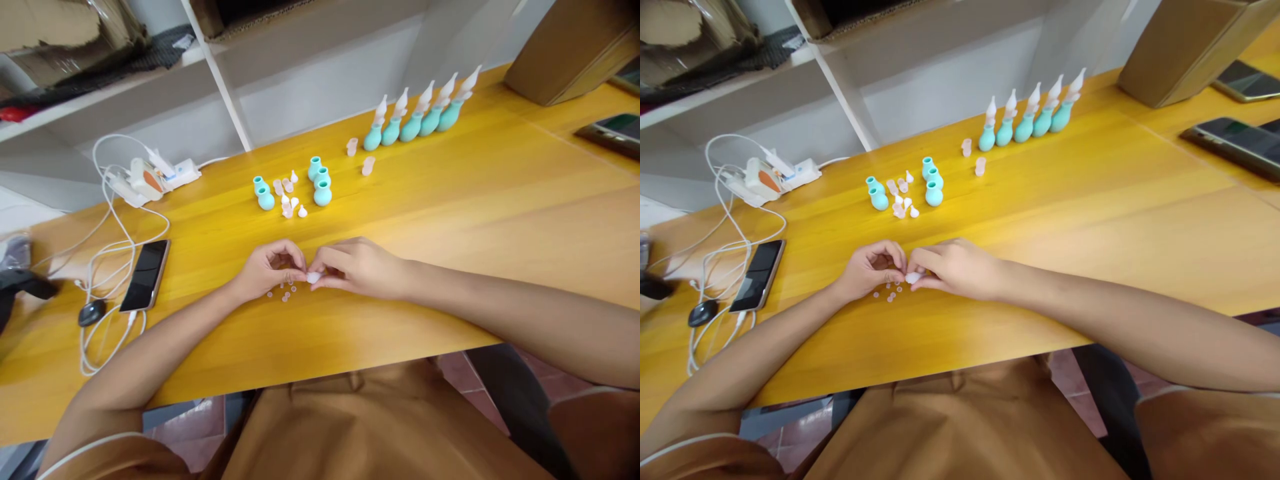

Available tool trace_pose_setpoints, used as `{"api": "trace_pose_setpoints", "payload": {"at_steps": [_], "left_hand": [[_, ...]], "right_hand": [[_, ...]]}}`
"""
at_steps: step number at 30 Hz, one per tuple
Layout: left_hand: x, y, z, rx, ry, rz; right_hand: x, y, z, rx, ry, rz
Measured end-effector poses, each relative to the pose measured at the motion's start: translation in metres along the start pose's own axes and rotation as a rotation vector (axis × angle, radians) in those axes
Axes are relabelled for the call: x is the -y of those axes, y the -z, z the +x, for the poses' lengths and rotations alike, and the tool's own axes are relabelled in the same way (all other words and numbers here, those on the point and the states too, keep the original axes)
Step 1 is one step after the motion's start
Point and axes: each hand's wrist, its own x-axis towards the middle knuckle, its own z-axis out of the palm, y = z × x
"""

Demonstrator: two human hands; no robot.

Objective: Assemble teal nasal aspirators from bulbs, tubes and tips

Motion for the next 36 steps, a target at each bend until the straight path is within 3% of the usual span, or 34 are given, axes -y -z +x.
{"api": "trace_pose_setpoints", "payload": {"at_steps": [10, 17, 29, 32, 36], "left_hand": [[-0.001, 0.0, -0.001, 0.004, 0.037, 0.025], [0.0, 0.0, 0.0, -0.009, 0.03, 0.007], [0.002, 0.003, -0.001, 0.005, -0.003, -0.005], [0.0, 0.004, -0.002, -0.14, -0.089, 0.157], [-0.005, 0.005, -0.001, -0.37, -0.194, 0.651]], "right_hand": [[0.001, 0.002, 0.0, 0.01, 0.04, -0.038], [-0.002, 0.002, 0.001, -0.002, -0.044, -0.027], [-0.001, 0.009, 0.003, 0.057, 0.017, -0.167], [-0.001, 0.013, 0.004, 0.053, 0.009, -0.166], [-0.006, 0.02, 0.006, 0.114, -0.087, -0.174]]}}
